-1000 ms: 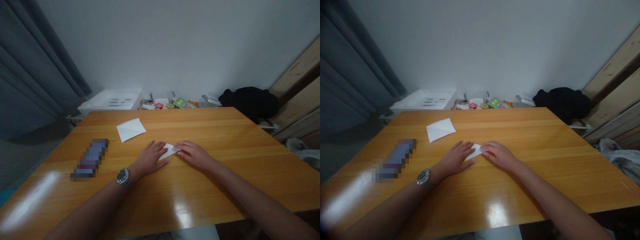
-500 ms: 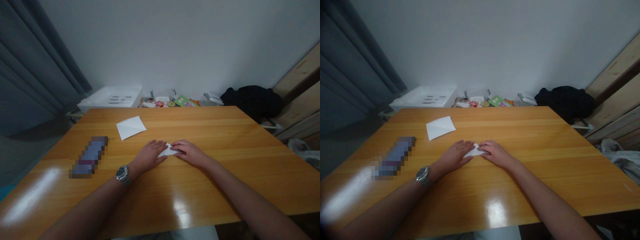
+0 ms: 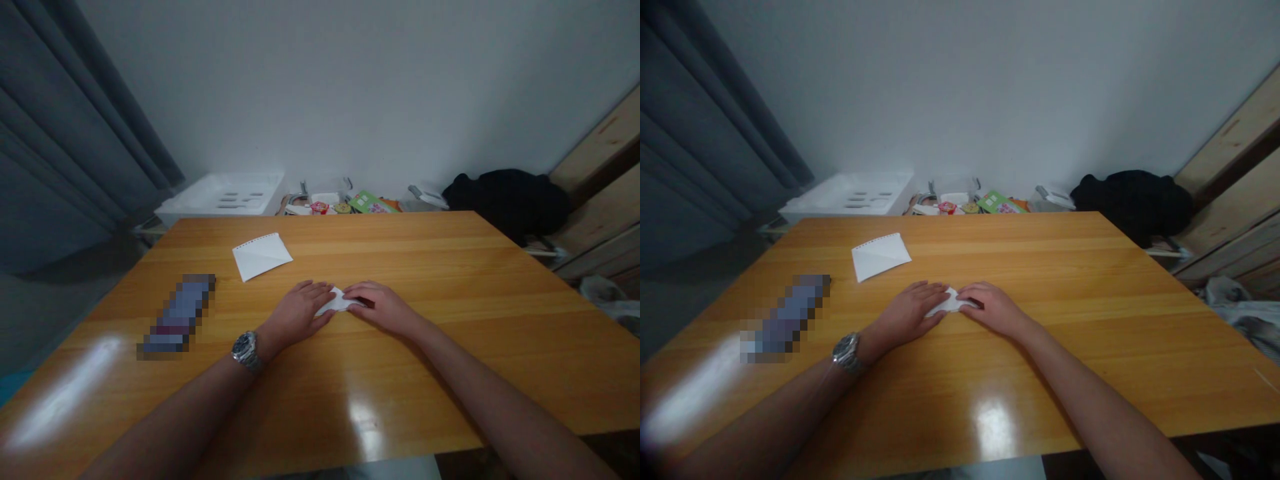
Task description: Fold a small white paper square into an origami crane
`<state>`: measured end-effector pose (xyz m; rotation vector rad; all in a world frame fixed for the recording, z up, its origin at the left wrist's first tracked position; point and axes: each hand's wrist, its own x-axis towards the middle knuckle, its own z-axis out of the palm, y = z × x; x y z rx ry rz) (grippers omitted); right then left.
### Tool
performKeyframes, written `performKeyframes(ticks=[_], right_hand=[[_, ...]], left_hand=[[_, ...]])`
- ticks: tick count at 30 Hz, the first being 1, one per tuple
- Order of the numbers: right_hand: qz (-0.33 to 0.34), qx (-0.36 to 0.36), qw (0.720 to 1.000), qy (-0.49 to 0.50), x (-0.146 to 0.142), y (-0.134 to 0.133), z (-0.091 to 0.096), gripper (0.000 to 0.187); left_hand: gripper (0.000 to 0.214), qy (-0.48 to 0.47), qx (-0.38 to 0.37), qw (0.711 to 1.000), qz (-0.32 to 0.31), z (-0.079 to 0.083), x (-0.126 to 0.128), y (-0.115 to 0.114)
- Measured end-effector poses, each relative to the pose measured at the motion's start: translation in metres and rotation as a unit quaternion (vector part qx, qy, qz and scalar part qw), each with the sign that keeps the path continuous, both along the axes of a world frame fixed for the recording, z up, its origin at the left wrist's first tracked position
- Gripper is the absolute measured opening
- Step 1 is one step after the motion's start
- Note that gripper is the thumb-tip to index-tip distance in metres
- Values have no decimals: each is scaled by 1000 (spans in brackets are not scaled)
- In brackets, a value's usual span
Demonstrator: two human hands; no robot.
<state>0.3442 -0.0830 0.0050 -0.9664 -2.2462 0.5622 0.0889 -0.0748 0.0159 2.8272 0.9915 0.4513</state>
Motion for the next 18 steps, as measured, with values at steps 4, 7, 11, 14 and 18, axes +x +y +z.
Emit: performKeyframes(ticks=[4, 7, 11, 14, 18], right_hand=[[-9, 11, 1000, 0, 1, 0, -1, 17], [-5, 29, 1000, 3, 0, -1, -1, 15], [-12, 41, 999, 10, -5, -3, 2, 15], [-25, 46, 999, 9, -10, -6, 5, 15], [-42, 49, 998, 15, -15, -8, 7, 12]], left_hand=[[34, 3, 16, 1000, -3, 4, 2, 0], [34, -1, 23, 1000, -3, 6, 4, -1], [33, -7, 31, 999, 3, 5, 4, -2], [34, -14, 32, 999, 6, 5, 5, -2], [34, -1, 37, 999, 19, 6, 8, -3]])
